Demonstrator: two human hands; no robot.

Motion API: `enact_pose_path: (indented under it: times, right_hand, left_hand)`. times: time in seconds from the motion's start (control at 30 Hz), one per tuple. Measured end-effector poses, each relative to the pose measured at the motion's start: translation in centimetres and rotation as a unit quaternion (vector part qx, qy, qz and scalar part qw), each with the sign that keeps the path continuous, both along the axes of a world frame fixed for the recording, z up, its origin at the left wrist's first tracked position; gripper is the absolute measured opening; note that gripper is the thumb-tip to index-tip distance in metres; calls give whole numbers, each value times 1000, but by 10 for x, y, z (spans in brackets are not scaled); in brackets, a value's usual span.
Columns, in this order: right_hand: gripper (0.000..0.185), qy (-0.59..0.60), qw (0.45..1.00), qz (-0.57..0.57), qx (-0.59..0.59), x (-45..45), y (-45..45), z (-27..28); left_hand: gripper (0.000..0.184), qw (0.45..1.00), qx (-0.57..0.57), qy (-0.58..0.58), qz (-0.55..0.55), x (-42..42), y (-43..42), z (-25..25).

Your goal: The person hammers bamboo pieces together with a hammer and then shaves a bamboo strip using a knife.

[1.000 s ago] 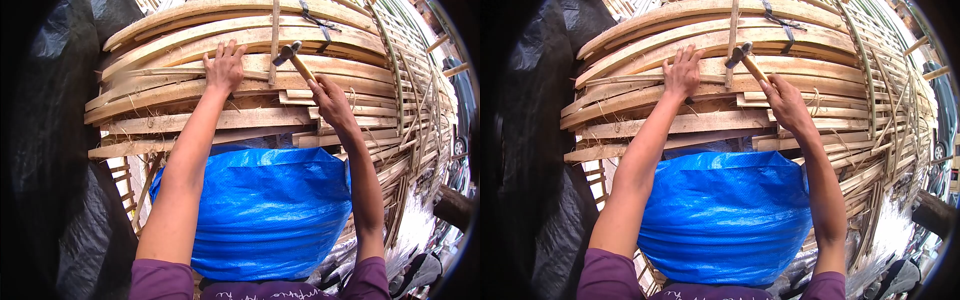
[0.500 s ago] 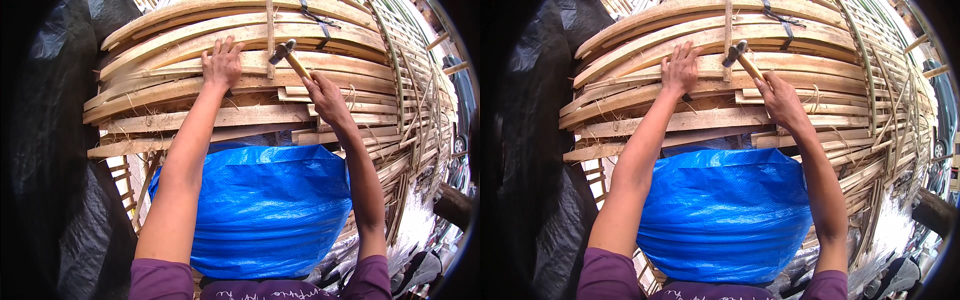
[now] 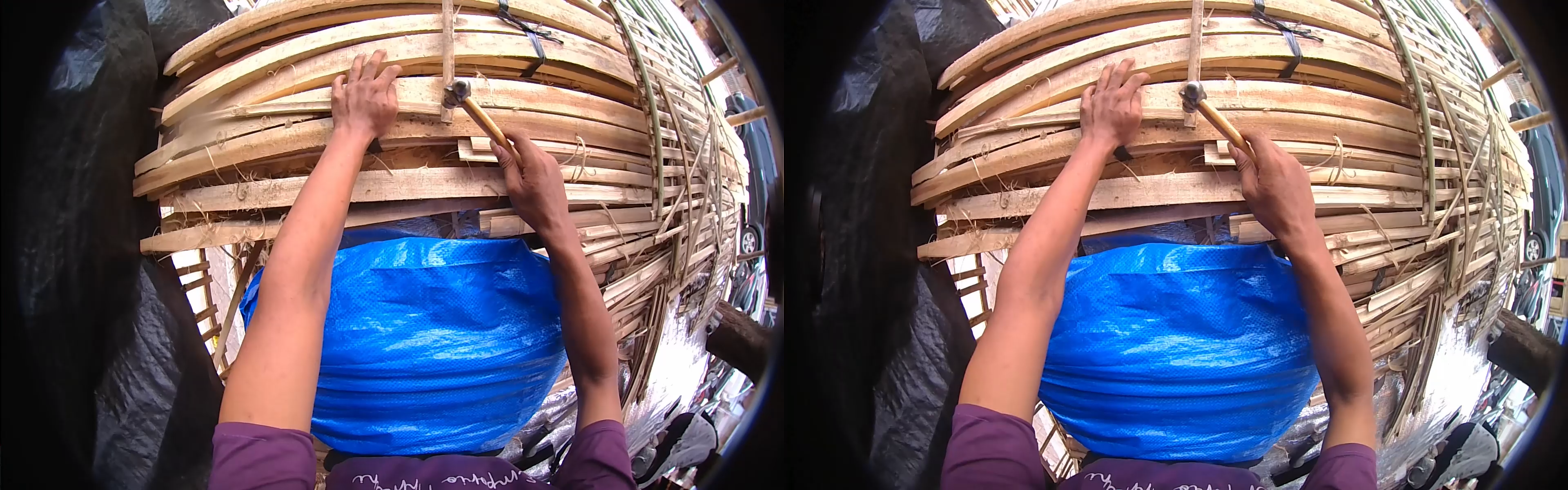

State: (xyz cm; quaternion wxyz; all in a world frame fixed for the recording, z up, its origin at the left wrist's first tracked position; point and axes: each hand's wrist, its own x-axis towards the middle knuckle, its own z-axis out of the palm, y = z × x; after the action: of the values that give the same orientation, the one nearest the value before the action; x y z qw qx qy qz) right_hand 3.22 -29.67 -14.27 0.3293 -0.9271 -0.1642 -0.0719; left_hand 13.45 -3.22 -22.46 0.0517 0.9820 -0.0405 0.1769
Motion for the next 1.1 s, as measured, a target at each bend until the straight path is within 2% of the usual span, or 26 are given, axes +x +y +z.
enact_pose_path:
  times: [0.07,0.2,0.43,0.67,0.73,0.8,0.87,0.93,0.97,1.07,1.1]
  right_hand:
    - [22,-31,998,-5,-48,-6,3,-13]
    - [24,-82,996,-24,-25,-14,11,-19]
    - [24,-61,996,-45,-50,-13,10,-21]
    - [25,-55,993,-88,51,-21,-13,23]
    - [24,-64,990,-111,53,-44,-29,52]
    - [23,-34,987,-145,68,-78,-51,68]
    - [22,45,969,-182,163,-129,-68,78]
    - [25,44,953,-199,224,-184,-90,52]
    - [26,81,932,-234,265,-213,-93,48]
    - [27,176,859,-308,370,-292,-99,17]
    - [27,174,855,-310,377,-310,-91,9]
  left_hand:
    - [40,1000,0,9,-1,3,1,-2]
    - [40,1000,-13,10,0,-1,-1,3]
    - [39,1000,-14,-7,-3,1,-1,1]
    - [38,997,-56,-53,-26,1,0,-1]
    - [33,985,-61,-155,-54,-1,-1,1]
    - [35,980,-55,-171,-86,-9,-3,7]
    - [36,980,-42,-152,-118,-18,-1,9]
    - [39,979,-24,-141,-148,-30,-1,6]
    - [42,982,-33,-108,-154,-43,1,5]
    - [40,971,26,-168,-171,-68,8,6]
    - [40,969,32,-169,-176,-70,13,9]
